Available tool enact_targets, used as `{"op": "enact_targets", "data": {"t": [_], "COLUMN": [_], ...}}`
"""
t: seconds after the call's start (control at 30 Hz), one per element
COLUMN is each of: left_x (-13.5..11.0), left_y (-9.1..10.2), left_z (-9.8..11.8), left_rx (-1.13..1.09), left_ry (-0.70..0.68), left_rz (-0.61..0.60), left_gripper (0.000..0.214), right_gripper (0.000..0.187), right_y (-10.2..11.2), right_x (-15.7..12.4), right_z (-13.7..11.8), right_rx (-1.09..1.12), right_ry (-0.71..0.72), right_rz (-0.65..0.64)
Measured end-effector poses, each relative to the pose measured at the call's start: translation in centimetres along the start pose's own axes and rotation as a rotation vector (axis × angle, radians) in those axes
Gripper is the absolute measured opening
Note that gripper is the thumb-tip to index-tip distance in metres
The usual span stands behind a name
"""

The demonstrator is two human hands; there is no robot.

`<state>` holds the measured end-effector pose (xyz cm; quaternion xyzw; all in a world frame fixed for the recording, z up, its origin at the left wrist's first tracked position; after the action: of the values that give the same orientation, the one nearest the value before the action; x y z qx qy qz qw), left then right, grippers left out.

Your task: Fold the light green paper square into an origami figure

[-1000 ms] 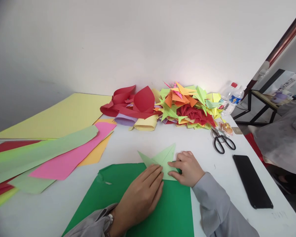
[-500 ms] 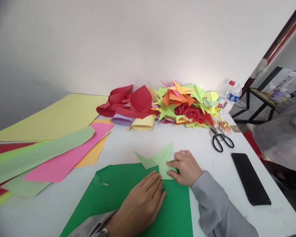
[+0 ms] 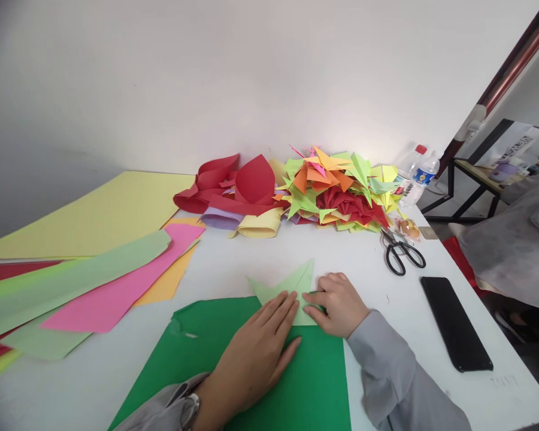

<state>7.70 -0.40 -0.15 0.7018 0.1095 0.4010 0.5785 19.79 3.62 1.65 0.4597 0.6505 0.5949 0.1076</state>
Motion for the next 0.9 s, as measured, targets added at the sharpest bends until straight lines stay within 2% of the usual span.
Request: {"op": "enact_targets", "data": {"t": [0.17, 0.33, 0.5, 0.67, 0.77, 0.9], "left_x": [-0.1, 0.1, 0.2, 0.2, 0.7, 1.4], "left_y": [-0.3, 0.0, 0.0, 0.8, 1.7, 2.8], "left_z": [0.1, 0.1, 0.0, -0.3, -1.4, -4.5], "left_rx": [0.008, 0.008, 0.000, -0.028, -0.038, -0.008], "left_ry": [0.000, 0.006, 0.017, 0.060, 0.081, 0.183], "left_rz": [-0.029, -0.039, -0.039, 0.038, 0.120, 0.212], "left_gripper": [0.050, 0.049, 0.048, 0.042, 0.038, 0.029], "right_gripper": [0.021, 0.029, 0.024, 0.045, 0.039, 0.031], "right_y": [0.3, 0.3, 0.3, 0.2, 0.2, 0.7], "right_x": [0.1, 0.3, 0.2, -0.1, 0.0, 0.0], "right_z": [0.0, -0.7, -1.0, -1.1, -0.8, -0.4], "right_rx": [-0.071, -0.170, -0.196, -0.182, -0.186, -0.198], "right_ry": [-0.010, 0.049, 0.061, 0.063, 0.049, 0.038], "right_rz": [0.027, 0.005, 0.006, -0.017, -0.039, 0.003]}}
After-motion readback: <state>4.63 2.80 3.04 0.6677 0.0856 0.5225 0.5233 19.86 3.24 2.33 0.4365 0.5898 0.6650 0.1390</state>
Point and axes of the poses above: each hand's wrist, its own x-axis towards the middle knuckle, its own y-axis out of the back of the hand, z = x × y, the point moved 7 cm from there along x, towards the middle knuckle, and after that the axes turned 4 degrees about z, right-handed, at the moved point
